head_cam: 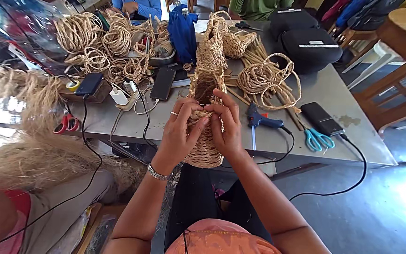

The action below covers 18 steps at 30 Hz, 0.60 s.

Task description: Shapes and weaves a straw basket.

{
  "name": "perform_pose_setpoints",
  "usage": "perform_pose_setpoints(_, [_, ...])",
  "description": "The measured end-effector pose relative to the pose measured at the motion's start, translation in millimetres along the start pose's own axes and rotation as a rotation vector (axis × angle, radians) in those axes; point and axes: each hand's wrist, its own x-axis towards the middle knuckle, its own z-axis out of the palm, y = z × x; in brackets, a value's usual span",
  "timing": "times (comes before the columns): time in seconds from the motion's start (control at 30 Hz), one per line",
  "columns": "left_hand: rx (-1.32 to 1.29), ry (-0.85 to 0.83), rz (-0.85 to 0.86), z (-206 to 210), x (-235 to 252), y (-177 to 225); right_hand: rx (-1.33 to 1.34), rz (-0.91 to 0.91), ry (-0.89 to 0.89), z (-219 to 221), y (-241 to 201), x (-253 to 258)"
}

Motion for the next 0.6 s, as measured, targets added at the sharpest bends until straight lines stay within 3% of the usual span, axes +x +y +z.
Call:
perform_pose_setpoints(0.23, [0.068, 0.169, -0.105, 21, -6, 17, 0.124, 0.019, -0.035, -5, 5, 6])
perform_pose_setpoints(0.6, [-0.255, 0.150, -0.177, 2, -11, -3, 0.010, 0.157, 0.014, -3, -18, 14])
